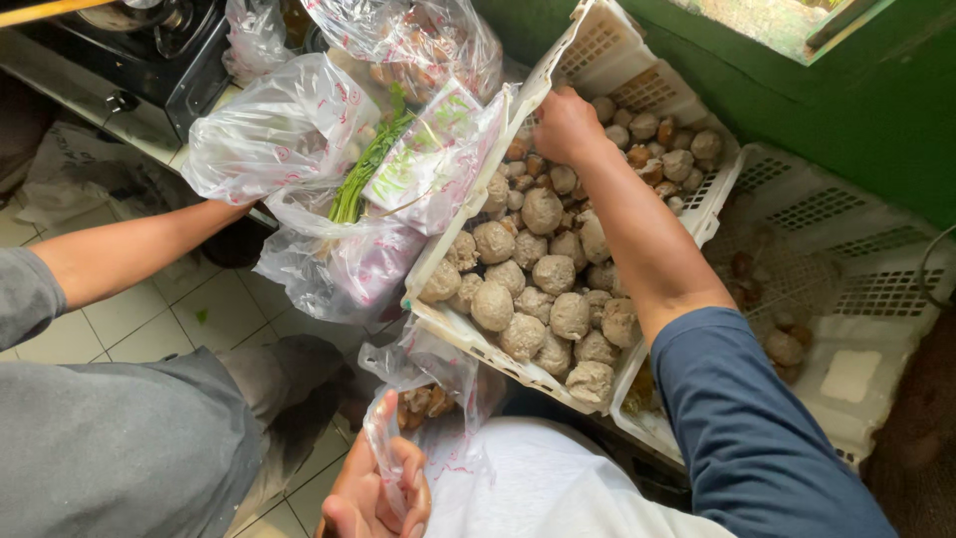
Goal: The person picks meatballs from a white crate and places them into a plastic bag. The person repeatedly transfers meatballs by hand from the crate to the bag, filling it progressively.
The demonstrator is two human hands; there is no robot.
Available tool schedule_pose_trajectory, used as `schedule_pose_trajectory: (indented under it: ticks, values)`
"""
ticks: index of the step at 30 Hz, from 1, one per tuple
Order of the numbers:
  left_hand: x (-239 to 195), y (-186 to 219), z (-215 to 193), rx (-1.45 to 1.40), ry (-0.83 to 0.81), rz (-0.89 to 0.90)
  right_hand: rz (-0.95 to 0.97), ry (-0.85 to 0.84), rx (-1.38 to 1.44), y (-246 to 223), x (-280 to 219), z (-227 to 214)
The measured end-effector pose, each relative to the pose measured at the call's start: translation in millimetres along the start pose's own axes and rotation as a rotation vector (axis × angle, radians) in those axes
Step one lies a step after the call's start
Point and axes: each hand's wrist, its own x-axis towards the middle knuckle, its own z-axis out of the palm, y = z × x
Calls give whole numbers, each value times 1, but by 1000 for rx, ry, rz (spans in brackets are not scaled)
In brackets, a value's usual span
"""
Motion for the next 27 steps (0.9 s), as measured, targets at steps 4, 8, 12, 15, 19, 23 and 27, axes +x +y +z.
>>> schedule_pose_trajectory:
  ticks: [4,8,12,15,19,23,27]
  values:
    - [2,8,6,-11,15,-67,56,-196,141,-26,-13,-12]
    - [11,16,13,-27,-17,-131,-39,-185,72,-47,-26,-1]
    - [19,23,24,-11,-18,-141,100,-156,78,-56,-28,8]
    - [20,34,34,31,3,-132,235,-169,294,-53,-41,-15]
    - [21,49,40,80,-2,-96,372,-358,1452,-74,-98,-74]
    - [22,60,40,100,-40,-130,-8,-692,1737,-148,-193,-116]
    - [17,62,36,115,-73,-148,-315,-893,1168,-239,-248,-105]
